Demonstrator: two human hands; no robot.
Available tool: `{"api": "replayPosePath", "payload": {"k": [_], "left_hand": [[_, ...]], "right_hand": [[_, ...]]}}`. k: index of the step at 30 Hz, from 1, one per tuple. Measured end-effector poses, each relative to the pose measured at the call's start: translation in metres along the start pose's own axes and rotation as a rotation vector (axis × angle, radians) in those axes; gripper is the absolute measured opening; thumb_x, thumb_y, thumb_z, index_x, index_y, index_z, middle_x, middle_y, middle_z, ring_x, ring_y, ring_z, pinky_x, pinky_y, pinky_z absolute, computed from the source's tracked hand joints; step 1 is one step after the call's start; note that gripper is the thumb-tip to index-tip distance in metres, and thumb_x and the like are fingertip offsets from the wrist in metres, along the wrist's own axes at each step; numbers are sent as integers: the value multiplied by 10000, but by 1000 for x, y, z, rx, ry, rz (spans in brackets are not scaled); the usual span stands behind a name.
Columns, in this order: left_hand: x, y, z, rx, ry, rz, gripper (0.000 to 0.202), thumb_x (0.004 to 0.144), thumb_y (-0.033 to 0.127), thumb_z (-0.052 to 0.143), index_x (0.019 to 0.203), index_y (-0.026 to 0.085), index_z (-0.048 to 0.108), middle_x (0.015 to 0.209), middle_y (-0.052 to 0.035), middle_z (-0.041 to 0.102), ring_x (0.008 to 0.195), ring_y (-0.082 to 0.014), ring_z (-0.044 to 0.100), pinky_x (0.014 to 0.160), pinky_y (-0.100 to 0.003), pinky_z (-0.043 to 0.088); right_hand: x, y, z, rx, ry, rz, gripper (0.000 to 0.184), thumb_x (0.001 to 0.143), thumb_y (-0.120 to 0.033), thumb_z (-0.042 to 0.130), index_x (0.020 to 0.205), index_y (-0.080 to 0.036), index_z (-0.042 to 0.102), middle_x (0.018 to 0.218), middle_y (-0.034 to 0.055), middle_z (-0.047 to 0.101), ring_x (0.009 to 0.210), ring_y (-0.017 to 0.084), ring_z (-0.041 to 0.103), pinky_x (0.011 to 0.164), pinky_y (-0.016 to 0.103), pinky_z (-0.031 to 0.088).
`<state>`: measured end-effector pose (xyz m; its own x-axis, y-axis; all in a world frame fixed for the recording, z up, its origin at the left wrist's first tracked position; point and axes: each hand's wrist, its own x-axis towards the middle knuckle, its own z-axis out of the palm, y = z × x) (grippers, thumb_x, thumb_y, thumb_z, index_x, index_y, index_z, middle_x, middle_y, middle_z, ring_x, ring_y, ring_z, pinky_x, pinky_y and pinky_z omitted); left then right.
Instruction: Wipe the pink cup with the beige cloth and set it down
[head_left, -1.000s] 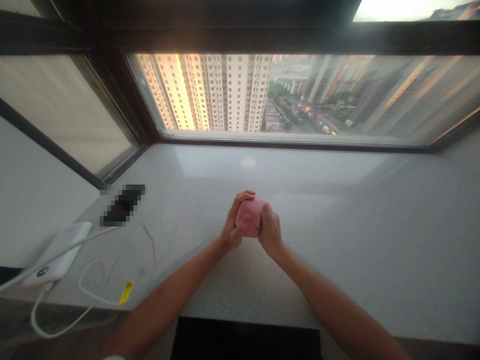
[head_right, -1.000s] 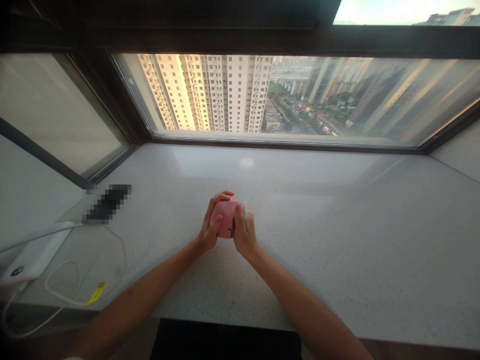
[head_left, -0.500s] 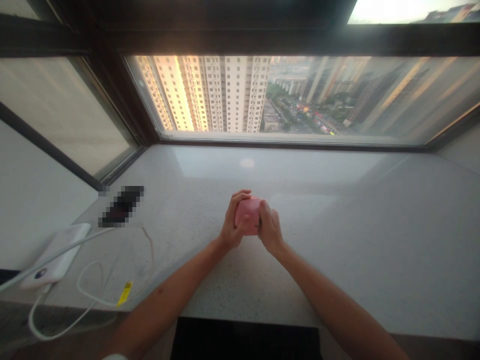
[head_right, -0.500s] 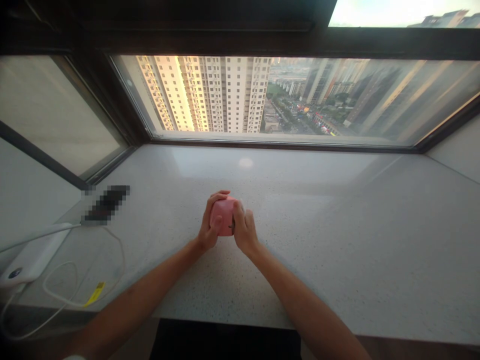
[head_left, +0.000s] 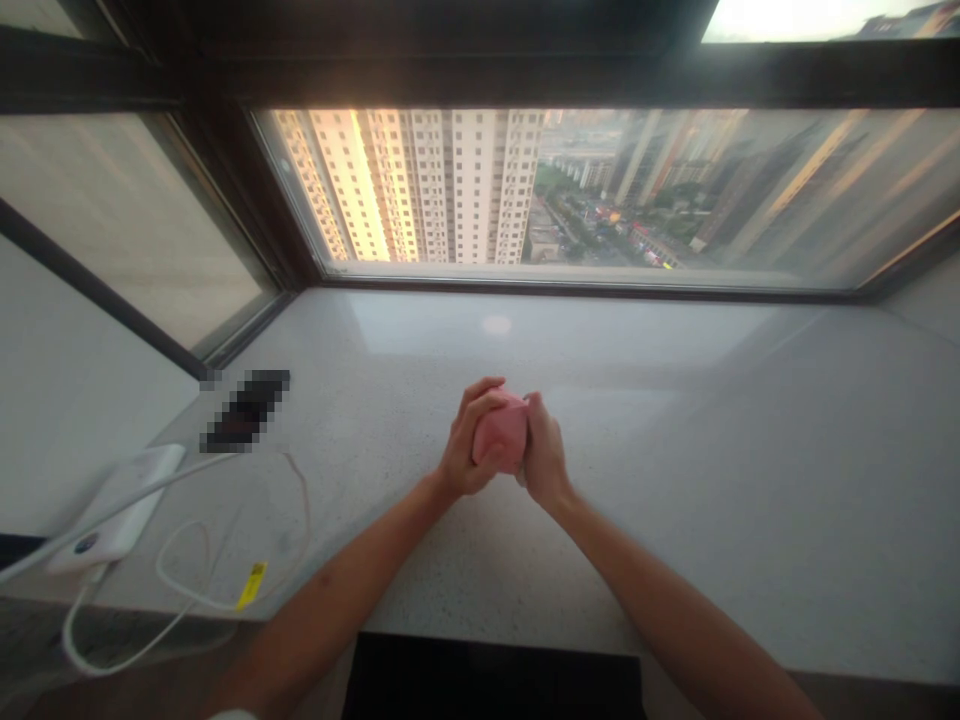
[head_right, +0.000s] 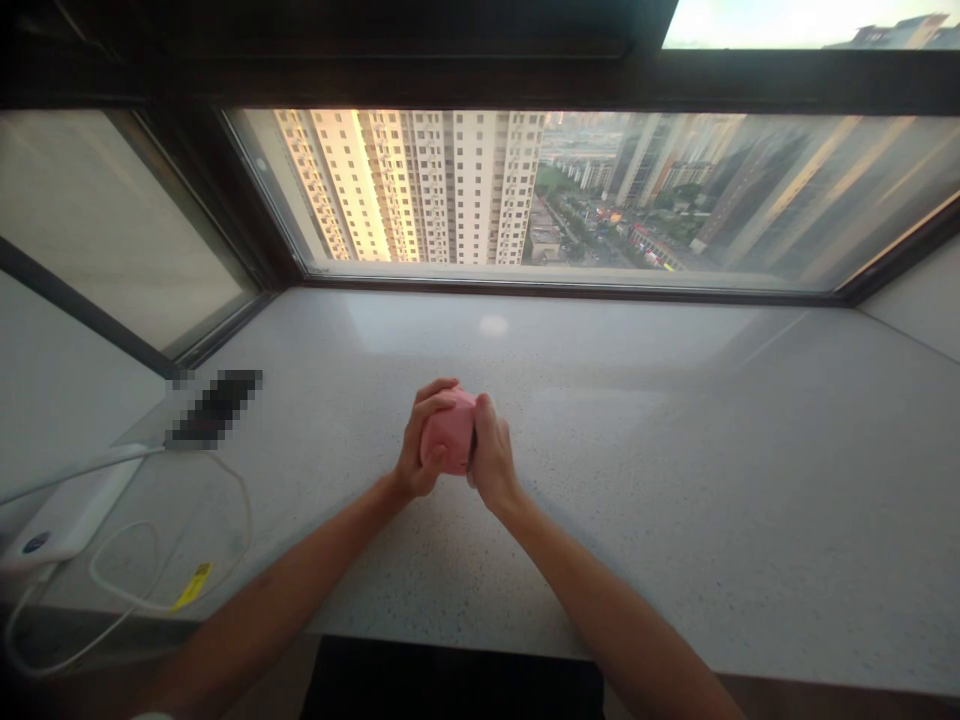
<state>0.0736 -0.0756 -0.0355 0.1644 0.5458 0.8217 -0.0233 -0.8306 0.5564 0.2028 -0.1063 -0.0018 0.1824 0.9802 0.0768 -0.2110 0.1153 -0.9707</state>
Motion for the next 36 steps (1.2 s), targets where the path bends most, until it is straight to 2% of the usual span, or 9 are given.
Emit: {"api": "replayPosePath", "payload": {"k": [3,6,10,12,15,19,25,31,36], "left_hand": [[0,1,3,-240,18,-294,509,1077,608,431,1405,246,572,1448,-147,604,1336,-329,597,1138,-551,504],[0,1,4,-293,-13,-419,551,1079,625,447,1485,266,540,1508,-136,579,1310,-313,617,1117,-518,531],[-1,0,-2,-125,-97,-202,844,975,742,606,1661,317,358,1740,-148,329,1593,-393,359,1282,-621,358],[-1,0,-3,-73,-120,-110,840,942,704,690,1633,322,403,1744,-144,322,1632,-400,286,1315,-641,288],[-2,1,4,-197,-32,-265,578,1040,613,573,1518,293,518,1600,-133,509,1481,-343,501,1238,-567,422],[-4,4,13,-384,26,-494,484,1100,587,411,1444,273,543,1418,-106,636,1225,-286,668,1070,-475,551],[-4,4,7,-17,-9,-61,573,992,563,675,1473,277,552,1610,-144,468,1512,-367,437,1234,-561,400],[-2,9,8,-270,47,-414,490,1112,564,378,1439,252,565,1414,-126,634,1245,-297,637,1114,-497,505],[-1,9,7,-34,17,-68,577,1003,618,622,1453,261,563,1569,-161,502,1469,-374,479,1209,-583,413]], "right_hand": [[-2,5,-7,-193,-68,-112,638,918,-810,592,683,-218,550,547,-37,454,504,105,390,446,238,279],[1,5,-10,-194,-60,-65,654,939,-812,557,669,-216,546,529,-42,442,482,99,370,437,237,270],[9,-1,-4,48,-16,93,665,915,-835,567,687,-211,590,543,-32,487,472,113,412,429,243,344],[11,0,-1,144,15,108,650,903,-831,584,702,-212,594,588,-16,539,503,122,459,452,247,389],[7,4,-4,13,48,13,650,914,-825,575,684,-218,561,584,-24,509,506,115,425,449,246,354],[4,7,-14,-248,-85,-165,660,918,-818,575,647,-217,537,531,-33,452,506,111,398,452,247,278],[5,1,-2,-3,83,35,633,956,-797,513,679,-228,503,588,-31,466,510,111,395,450,242,343],[0,5,-5,-182,-28,-86,628,923,-797,577,699,-211,558,568,-32,469,512,109,407,448,234,306],[1,-2,-2,-13,71,29,637,950,-795,522,671,-223,511,594,-24,472,519,111,397,448,240,352]]}}
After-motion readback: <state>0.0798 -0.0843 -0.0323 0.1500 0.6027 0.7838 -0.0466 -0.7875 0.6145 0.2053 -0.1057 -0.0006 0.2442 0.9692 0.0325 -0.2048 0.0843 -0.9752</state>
